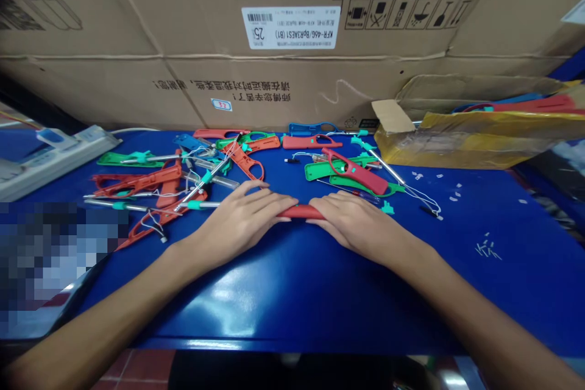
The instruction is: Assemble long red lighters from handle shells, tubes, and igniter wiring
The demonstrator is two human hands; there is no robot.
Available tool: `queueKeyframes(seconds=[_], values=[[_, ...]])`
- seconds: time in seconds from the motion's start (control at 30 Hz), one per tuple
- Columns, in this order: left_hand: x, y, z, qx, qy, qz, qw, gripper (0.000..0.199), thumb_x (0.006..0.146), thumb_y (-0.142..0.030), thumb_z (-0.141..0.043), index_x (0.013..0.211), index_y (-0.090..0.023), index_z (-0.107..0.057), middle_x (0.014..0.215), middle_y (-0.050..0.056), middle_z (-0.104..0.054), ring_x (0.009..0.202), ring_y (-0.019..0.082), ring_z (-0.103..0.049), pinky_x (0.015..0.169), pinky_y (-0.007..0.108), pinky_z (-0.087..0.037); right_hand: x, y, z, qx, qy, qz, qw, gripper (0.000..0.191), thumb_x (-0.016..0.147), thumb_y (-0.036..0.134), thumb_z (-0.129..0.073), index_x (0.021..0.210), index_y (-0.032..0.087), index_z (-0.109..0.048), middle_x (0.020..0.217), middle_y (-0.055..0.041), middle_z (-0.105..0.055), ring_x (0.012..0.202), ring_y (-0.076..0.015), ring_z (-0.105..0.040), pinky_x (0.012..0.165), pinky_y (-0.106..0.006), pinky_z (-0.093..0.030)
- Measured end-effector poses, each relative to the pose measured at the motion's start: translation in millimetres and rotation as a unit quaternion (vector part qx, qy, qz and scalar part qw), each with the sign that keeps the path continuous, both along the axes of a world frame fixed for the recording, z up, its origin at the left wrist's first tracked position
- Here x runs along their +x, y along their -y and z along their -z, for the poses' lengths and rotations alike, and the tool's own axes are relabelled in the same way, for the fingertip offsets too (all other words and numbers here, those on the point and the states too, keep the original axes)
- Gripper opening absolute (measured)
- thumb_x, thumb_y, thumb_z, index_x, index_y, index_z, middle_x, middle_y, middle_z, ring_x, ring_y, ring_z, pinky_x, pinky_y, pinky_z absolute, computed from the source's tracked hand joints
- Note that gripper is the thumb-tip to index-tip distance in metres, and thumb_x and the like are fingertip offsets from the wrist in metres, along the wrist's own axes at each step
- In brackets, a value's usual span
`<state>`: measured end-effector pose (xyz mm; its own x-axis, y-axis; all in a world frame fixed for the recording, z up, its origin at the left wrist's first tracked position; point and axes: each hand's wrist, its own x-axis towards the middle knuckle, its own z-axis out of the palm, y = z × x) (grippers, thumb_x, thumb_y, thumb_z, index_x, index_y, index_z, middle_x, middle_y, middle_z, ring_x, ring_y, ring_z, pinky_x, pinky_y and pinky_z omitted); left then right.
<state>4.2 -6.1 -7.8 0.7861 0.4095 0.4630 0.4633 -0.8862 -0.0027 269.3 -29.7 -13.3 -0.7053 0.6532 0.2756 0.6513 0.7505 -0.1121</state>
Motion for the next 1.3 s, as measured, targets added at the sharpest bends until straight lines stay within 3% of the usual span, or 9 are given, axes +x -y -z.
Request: queueKeyframes(seconds=[0.33, 0.53, 0.6, 0.7, 0.77, 0.87, 0.97, 1.03, 1.3], values=[[3.9, 8.2, -2.5, -0.014, 0.005, 0.026, 1.000, 0.023, 0.105, -0.010, -0.044, 0.119, -0.011, -0.062, 0.114, 0.007, -0.076, 0.096, 0.018, -0.072, 0.111, 0.040, -0.038, -27.5, 7.9, -8.6, 0.083, -0.009, 0.019, 0.996, 0.040, 0.109, 0.040, -0.036, 0.093, 0.015, -0.062, 0.079, -0.0060, -0.073, 0.069, -0.0202, -0.073, 0.059, -0.031, -0.051], [7.8, 8.5, -10.5, 0.045, 0.121, -0.045, 0.991, 0.035, 0.099, -0.033, -0.065, 0.129, -0.017, -0.061, 0.146, 0.017, -0.059, 0.139, 0.032, -0.048, 0.114, 0.052, -0.038, -25.6, 9.1, -3.6, 0.061, -0.021, 0.072, 0.995, 0.047, 0.110, 0.045, -0.030, 0.085, 0.017, -0.058, 0.066, -0.0032, -0.069, 0.050, -0.0177, -0.065, 0.047, -0.031, -0.037], [4.2, 10.5, -14.7, 0.040, 0.188, -0.016, 0.981, 0.026, 0.096, -0.032, -0.069, 0.117, -0.019, -0.066, 0.129, 0.014, -0.069, 0.125, 0.028, -0.058, 0.105, 0.045, -0.045, -22.6, 7.8, -6.8, 0.033, -0.064, 0.102, 0.992, 0.046, 0.109, 0.048, -0.033, 0.080, 0.020, -0.056, 0.062, -0.0013, -0.066, 0.048, -0.0160, -0.060, 0.049, -0.029, -0.037], [0.9, 13.2, -13.7, -0.099, 0.211, 0.008, 0.972, 0.018, 0.100, -0.033, -0.063, 0.089, -0.019, -0.066, 0.084, 0.002, -0.072, 0.077, 0.016, -0.065, 0.075, 0.030, -0.048, -20.6, 5.6, -14.7, -0.014, -0.120, 0.147, 0.982, 0.046, 0.106, 0.051, -0.041, 0.071, 0.023, -0.050, 0.058, 0.0007, -0.061, 0.050, -0.0156, -0.056, 0.053, -0.029, -0.039], [1.7, 12.3, -8.9, -0.240, 0.208, -0.059, 0.946, 0.026, 0.104, -0.040, -0.054, 0.091, -0.020, -0.065, 0.074, -0.001, -0.068, 0.064, 0.012, -0.060, 0.064, 0.027, -0.044, -20.0, 4.5, -19.1, -0.053, -0.145, 0.153, 0.976, 0.046, 0.105, 0.050, -0.044, 0.066, 0.024, -0.047, 0.057, 0.0014, -0.059, 0.051, -0.0151, -0.056, 0.055, -0.028, -0.040], [3.7, 4.5, -2.9, -0.396, 0.318, -0.150, 0.848, 0.033, 0.107, -0.050, -0.041, 0.110, -0.023, -0.060, 0.080, -0.002, -0.066, 0.059, 0.011, -0.058, 0.059, 0.025, -0.045, -16.3, 2.8, -21.6, -0.082, -0.163, 0.146, 0.972, 0.046, 0.103, 0.048, -0.049, 0.064, 0.024, -0.045, 0.055, 0.0031, -0.055, 0.050, -0.0137, -0.052, 0.054, -0.028, -0.038], [0.0, -8.4, -6.0, -0.451, 0.479, -0.135, 0.741, 0.041, 0.104, -0.060, -0.040, 0.110, -0.022, -0.054, 0.089, 0.000, -0.063, 0.053, 0.009, -0.055, 0.047, 0.024, -0.044, -8.5, 0.1, -20.6, -0.076, -0.162, 0.151, 0.972, 0.046, 0.101, 0.051, -0.051, 0.064, 0.024, -0.043, 0.052, 0.0054, -0.046, 0.047, -0.0121, -0.041, 0.050, -0.028, -0.032], [-5.1, -15.8, -11.9, -0.453, 0.546, -0.107, 0.696, 0.044, 0.100, -0.063, -0.048, 0.111, -0.022, -0.055, 0.095, 0.003, -0.063, 0.055, 0.010, -0.058, 0.044, 0.024, -0.044, -3.5, -1.8, -19.8, -0.086, -0.158, 0.149, 0.972, 0.046, 0.100, 0.051, -0.052, 0.065, 0.024, -0.043, 0.054, 0.0057, -0.044, 0.047, -0.0115, -0.039, 0.049, -0.028, -0.030], [-11.4, -21.7, -14.1, -0.494, 0.562, -0.074, 0.659, 0.031, 0.089, -0.044, -0.075, 0.103, -0.017, -0.065, 0.093, 0.004, -0.072, 0.060, 0.008, -0.062, 0.047, 0.018, -0.049, 0.8, -2.4, -22.7, -0.148, -0.144, 0.128, 0.970, 0.047, 0.099, 0.052, -0.051, 0.063, 0.023, -0.045, 0.057, 0.0038, -0.047, 0.051, -0.0116, -0.044, 0.049, -0.027, -0.033]])
